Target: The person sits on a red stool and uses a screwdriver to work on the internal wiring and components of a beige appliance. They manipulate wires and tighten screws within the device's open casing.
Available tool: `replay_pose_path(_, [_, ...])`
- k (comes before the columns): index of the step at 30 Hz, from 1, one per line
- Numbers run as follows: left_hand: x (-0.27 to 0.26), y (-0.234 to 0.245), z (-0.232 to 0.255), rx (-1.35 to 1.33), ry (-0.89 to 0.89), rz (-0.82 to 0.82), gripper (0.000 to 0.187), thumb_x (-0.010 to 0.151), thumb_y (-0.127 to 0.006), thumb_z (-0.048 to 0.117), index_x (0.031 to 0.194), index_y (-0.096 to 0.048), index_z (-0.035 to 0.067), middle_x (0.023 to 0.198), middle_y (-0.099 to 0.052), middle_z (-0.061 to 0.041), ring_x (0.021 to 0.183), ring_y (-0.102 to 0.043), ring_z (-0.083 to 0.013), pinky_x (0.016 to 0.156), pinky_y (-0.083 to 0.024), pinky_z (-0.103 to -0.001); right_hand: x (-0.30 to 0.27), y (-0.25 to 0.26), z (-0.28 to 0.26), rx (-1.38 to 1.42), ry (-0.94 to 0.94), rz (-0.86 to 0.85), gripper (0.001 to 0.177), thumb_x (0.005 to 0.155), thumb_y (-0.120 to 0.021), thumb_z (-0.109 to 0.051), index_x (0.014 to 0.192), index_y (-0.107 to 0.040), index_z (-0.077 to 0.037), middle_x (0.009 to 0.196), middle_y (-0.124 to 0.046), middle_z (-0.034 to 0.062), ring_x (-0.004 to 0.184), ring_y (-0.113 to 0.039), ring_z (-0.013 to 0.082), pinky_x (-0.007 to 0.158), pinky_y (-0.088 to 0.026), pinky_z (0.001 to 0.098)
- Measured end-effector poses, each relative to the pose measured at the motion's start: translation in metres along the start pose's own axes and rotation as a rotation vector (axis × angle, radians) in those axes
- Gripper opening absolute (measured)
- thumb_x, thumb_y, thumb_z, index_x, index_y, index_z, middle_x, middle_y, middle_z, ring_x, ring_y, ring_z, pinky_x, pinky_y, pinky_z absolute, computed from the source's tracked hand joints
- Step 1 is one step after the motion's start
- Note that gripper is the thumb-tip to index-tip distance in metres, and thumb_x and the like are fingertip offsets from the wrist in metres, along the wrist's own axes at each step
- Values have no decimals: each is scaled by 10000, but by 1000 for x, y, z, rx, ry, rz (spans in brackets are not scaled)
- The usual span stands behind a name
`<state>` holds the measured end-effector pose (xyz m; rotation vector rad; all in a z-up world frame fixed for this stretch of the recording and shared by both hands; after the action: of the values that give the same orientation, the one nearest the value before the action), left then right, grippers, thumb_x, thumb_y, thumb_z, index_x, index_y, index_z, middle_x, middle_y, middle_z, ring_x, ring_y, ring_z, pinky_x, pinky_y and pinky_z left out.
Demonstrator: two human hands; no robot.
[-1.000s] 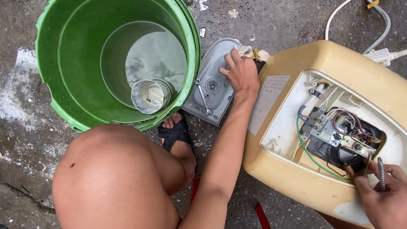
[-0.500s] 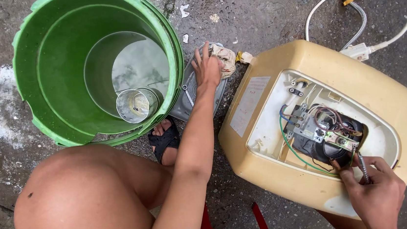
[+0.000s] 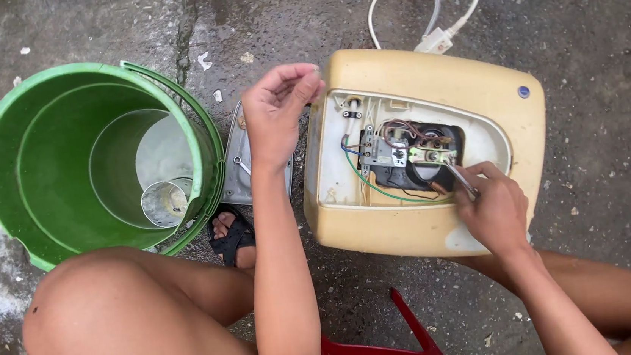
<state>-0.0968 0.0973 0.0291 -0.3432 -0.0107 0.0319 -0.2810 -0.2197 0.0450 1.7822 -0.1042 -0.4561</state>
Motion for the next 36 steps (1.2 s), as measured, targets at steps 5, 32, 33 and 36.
replay_pose_path(5, [-32,-92,17,310,77,-352,153,853,-865,230,966,-791,157,782,-768,27,725,-671,11,649,-539,-138,-3,3,-5,115,-42,43,314,876,-696,-103,1165,-801,-167,1045,-754,34,901,-733,379,790,-586,551])
replay_pose_path(32, [-97,-128,64,-184,533,-489,269,956,-746,155,1162,-686,-9,927,-726,-140,731,-689,-146,591,-622,-246,-7,3,-10,251,24,46,465,849,-682,-115,1265,-758,-311,1088,-724,-18,924,-740,351,833,-603,555])
replay_pose_path(33, [-100,-128,60,-286,587,-507,274,978,-728,190,1198,-677,36,948,-721,-101,762,-667,-135,613,-577,-240,-8,6,-12,268,20,55,457,840,-694,-104,1253,-768,-287,1067,-726,1,908,-734,353,822,-599,537])
replay_pose_path(36, [-106,-132,56,-433,656,-541,274,1007,-701,228,1244,-663,96,986,-719,-47,818,-638,-118,653,-510,-228,-12,18,-10,353,1,82,468,820,-717,-70,1257,-772,-227,1025,-724,31,886,-721,333,803,-585,501])
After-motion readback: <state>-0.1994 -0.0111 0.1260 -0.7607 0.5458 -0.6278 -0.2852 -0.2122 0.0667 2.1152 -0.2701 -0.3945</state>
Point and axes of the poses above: each hand's wrist, its own x-axis towards the middle knuckle, its own y-axis out of the back of the hand, z = x × y, the point moved 8 cm from there along x, towards the middle knuckle
